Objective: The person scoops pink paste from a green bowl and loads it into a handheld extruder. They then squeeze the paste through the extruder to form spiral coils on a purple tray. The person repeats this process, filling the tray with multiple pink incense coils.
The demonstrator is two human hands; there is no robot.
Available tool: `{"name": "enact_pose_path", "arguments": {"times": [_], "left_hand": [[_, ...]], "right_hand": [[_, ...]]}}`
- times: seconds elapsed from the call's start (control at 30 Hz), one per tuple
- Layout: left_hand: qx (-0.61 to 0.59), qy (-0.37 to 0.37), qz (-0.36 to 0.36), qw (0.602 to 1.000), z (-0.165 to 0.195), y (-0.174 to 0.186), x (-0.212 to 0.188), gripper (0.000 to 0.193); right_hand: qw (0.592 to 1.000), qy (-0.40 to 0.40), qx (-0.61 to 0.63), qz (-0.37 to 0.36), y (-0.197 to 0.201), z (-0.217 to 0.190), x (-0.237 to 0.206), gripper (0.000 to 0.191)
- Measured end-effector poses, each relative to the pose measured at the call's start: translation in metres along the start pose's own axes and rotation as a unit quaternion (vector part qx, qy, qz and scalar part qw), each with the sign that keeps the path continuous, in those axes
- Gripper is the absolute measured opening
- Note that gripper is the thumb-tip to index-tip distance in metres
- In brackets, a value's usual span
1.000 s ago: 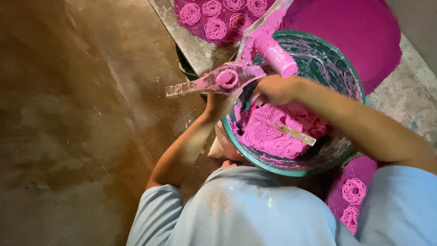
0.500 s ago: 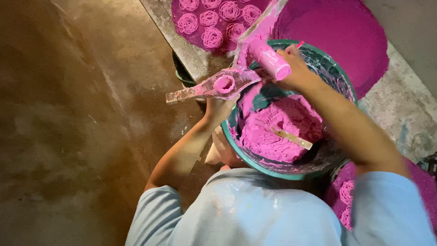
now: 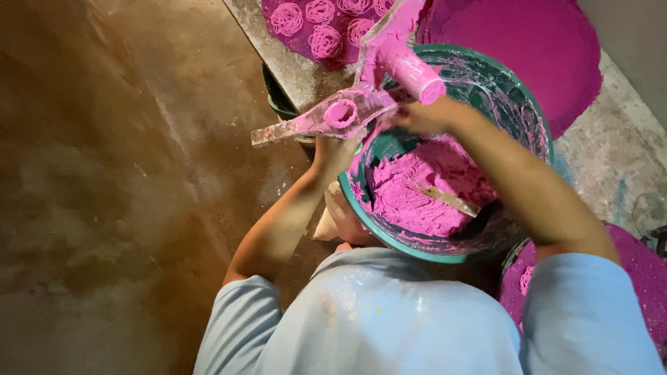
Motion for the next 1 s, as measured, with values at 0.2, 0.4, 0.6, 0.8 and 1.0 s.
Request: {"name": "enact_pose_path", "arguments": {"times": [0.2,0.4,0.6,0.8,1.0], "left_hand": [[0.022,-0.020,-0.004,1.000,0.004,0.000,-0.001,0.023],[0.211,-0.128,-0.022,0.969,0.019,-0.007,-0.001,0.027],[0.237,-0.151,-0.035,0.959,0.022,-0.008,-0.003,0.031],[0.113,-0.046,-0.009,0.992,0.014,-0.001,0.004,0.028],[0.115,-0.075,-0.010,0.990,0.021,-0.002,0.004,0.026]], "right_hand": [[0.953,0.073,-0.200,-0.217,-0.041,-0.030,-0.033,0.025],[0.980,-0.006,-0.049,-0.192,-0.030,-0.059,-0.013,0.026],[0.962,-0.023,-0.188,-0.198,-0.018,-0.008,-0.038,0.027],[0.937,-0.116,-0.327,0.047,0.040,0.032,0.007,0.030],[0.948,-0.013,-0.314,-0.051,-0.015,0.003,-0.018,0.030]]}}
Point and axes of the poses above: each hand's wrist, its own x-axis towards the middle knuckle, its own y-axis out of the back of the hand, z = x × y, the point moved 10 cm from there along x, towards the middle knuckle, and after that the axes turned 2 degrees about -x, right-handed, at the moved point
